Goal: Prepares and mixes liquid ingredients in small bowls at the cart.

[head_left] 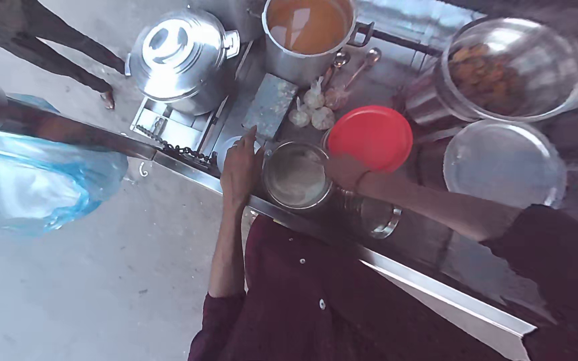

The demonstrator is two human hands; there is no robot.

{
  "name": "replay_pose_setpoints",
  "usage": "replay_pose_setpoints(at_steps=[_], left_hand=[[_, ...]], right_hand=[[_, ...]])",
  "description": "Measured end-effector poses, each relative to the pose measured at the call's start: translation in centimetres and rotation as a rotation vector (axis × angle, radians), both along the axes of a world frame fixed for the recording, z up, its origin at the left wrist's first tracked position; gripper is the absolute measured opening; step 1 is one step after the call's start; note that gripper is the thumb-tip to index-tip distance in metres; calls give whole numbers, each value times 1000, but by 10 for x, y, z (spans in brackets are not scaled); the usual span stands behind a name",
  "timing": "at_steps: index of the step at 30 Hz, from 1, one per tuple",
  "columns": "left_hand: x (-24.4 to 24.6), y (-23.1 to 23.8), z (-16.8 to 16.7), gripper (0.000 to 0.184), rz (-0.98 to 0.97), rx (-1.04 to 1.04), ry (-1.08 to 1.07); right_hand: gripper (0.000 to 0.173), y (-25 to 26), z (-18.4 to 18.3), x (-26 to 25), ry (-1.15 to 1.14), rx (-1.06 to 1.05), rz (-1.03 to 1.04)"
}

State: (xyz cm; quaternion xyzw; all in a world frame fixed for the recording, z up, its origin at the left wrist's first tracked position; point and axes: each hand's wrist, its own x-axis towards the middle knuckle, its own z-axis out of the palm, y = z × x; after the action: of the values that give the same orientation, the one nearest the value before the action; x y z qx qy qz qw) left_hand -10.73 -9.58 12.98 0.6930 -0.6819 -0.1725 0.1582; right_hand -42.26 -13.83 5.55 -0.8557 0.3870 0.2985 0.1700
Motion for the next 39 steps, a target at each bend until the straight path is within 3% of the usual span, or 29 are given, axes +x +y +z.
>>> replay_pose_setpoints(at_steps=[3,5,14,17,22,26,29,35,39], left_hand=[[-1,1,1,58,-2,8,11],[0,2,3,57,-10,5,15],[0,-1,6,57,14,43,18],[-1,3,8,58,14,45,19],[-1,7,7,57,30,25,34],[-3,11,11,57,29,40,39],[-2,11,8,57,17,41,25],[-3,19,10,58,30,61,3],[-5,15,7,56,26,56,4]], right_hand=[[25,22,30,12,138,147,-124],[28,32,32,21,150,243,-228],[34,36,-28,47,-168,437,-591],[33,29,-47,55,-219,375,-720],[29,27,-31,60,-157,-11,-505],[28,29,-36,51,-235,-116,-335],[36,38,-41,43,-219,-82,-240],[57,71,-16,23,-38,81,-185],[58,82,-5,5,-28,95,-214]])
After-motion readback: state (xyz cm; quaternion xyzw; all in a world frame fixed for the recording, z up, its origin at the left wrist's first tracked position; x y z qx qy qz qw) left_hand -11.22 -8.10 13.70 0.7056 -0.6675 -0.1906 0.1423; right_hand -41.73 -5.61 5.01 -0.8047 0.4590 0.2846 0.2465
